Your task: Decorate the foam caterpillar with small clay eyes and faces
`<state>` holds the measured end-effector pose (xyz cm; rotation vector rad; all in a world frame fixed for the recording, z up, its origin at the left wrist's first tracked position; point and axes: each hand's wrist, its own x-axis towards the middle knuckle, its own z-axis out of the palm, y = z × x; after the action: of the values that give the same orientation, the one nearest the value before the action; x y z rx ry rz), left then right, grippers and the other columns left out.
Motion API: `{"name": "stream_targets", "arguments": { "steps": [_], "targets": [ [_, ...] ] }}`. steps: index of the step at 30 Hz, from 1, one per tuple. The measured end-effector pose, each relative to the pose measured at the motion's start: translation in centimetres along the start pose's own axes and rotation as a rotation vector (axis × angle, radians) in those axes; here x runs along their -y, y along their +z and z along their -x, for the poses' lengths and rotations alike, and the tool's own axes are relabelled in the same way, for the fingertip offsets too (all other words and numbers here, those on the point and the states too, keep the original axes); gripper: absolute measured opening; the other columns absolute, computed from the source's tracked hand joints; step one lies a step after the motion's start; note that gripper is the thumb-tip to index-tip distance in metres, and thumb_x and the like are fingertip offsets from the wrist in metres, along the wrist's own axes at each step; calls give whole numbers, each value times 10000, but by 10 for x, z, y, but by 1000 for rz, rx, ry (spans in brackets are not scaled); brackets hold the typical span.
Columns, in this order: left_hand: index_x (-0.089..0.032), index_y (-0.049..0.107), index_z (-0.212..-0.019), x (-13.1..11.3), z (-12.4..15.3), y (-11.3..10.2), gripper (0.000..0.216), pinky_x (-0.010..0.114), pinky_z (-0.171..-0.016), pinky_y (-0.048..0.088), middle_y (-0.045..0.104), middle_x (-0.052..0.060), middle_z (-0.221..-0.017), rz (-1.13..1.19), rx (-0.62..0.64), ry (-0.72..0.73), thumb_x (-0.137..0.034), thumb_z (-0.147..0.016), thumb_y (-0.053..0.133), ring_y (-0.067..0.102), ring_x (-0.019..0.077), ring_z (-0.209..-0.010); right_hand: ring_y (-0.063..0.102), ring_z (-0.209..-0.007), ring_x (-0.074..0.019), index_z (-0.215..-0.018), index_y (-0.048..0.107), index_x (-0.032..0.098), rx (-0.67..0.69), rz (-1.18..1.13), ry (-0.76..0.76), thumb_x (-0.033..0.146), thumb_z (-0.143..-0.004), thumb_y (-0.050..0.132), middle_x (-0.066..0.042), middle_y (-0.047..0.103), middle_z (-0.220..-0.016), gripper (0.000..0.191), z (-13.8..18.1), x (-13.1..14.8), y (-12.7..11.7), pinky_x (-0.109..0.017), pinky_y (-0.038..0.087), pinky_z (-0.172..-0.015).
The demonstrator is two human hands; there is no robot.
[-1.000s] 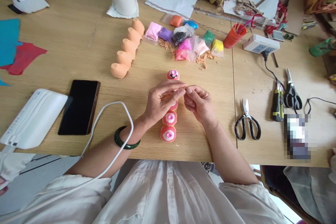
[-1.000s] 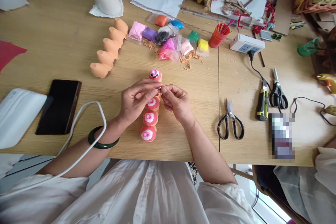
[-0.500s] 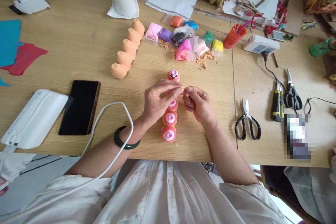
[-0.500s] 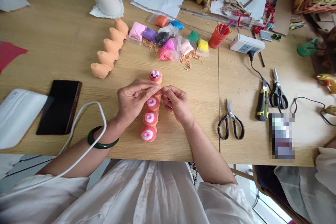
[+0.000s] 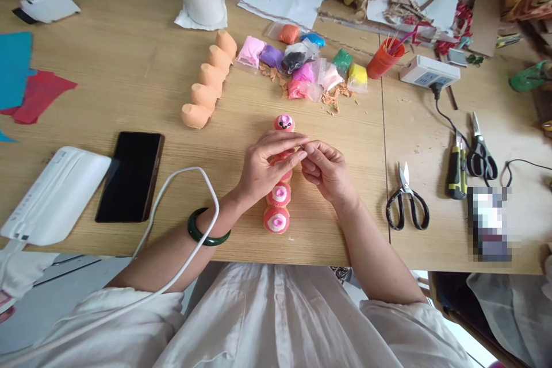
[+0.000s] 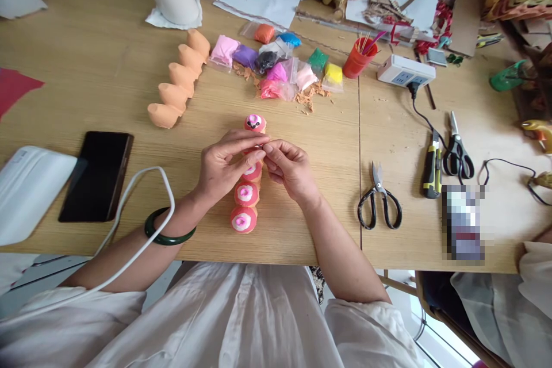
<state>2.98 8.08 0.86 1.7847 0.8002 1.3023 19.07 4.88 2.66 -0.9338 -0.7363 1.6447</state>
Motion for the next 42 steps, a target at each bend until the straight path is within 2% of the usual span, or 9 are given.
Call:
{"name": "stream_targets", "arguments": {
  "steps": [4, 9, 11, 14, 21, 25, 29, 36, 42],
  "targets": [
    [-283, 824, -1149, -2, -1, -1, 199, 347, -1045, 589, 815, 32, -1158, 13, -10, 0, -230, -973, 748, 738, 172, -1133, 244, -471, -31, -716, 628, 186, -9, 11, 29, 515, -749, 908, 97, 398, -552, 433, 1, 1, 1, -180, 176, -415],
    [-257, 821, -938, -1, -2, 0, 28, 363, -971, 604, 819, 14, -986, 13, -105, -9, -280, -923, 815, 751, 173, -987, 289, -477, -39, -715, 638, 180, -49, 51, 51, 529, -780, 865, 73, 462, -564, 421, 1, 1, 2, -193, 193, -425],
    [-249, 808, -891, -1, -1, 0, 56, 370, -956, 607, 810, 14, -967, 19, -121, -18, -296, -907, 833, 750, 175, -960, 296, -474, -37, -690, 620, 178, -52, 53, 57, 519, -788, 856, 70, 467, -564, 426, 1, 1, 2, -195, 197, -427],
    [-263, 822, -952, -1, -2, 0, 28, 357, -976, 602, 821, 10, -1009, -1, -117, 23, -254, -931, 807, 750, 166, -998, 309, -474, -39, -678, 604, 179, -53, 60, 56, 512, -803, 841, 67, 464, -568, 428, 1, 0, 2, -195, 200, -427],
    [-297, 819, -1154, 0, -4, -1, 233, 338, -1063, 582, 831, 12, -1138, -56, -46, 144, -171, -975, 738, 736, 155, -1130, 273, -483, -37, -648, 542, 188, -17, 19, 61, 526, -785, 867, 75, 429, -574, 488, 2, 1, 1, -186, 190, -418],
    [-305, 810, -1192, 0, -3, -1, 249, 354, -1079, 584, 825, 19, -1179, -44, -10, 123, -196, -982, 732, 738, 164, -1150, 223, -485, -35, -684, 563, 196, -5, 0, 51, 521, -732, 917, 97, 370, -562, 483, 1, 2, 1, -178, 165, -416],
    [-288, 802, -1221, -2, -2, -1, 262, 354, -1053, 599, 811, 44, -1217, -38, 1, 28, -272, -962, 766, 742, 185, -1161, 204, -488, -39, -706, 575, 201, -27, 13, 44, 536, -735, 912, 103, 335, -570, 476, 0, 2, 0, -184, 156, -419],
    [-275, 827, -1123, -3, -2, -1, 170, 356, -1046, 595, 822, 38, -1151, -3, -18, -17, -263, -977, 740, 749, 180, -1129, 240, -482, -34, -721, 614, 187, -28, 15, 51, 501, -735, 914, 95, 387, -563, 435, 0, 2, 0, -189, 163, -426],
    [-249, 798, -884, -5, -3, 0, 57, 366, -937, 604, 816, 12, -953, -27, -115, 16, -286, -925, 812, 744, 172, -962, 272, -484, -41, -771, 648, 186, -24, 46, 86, 503, -781, 853, 78, 450, -573, 378, 1, -1, 0, -196, 179, -438]
  ]
}}
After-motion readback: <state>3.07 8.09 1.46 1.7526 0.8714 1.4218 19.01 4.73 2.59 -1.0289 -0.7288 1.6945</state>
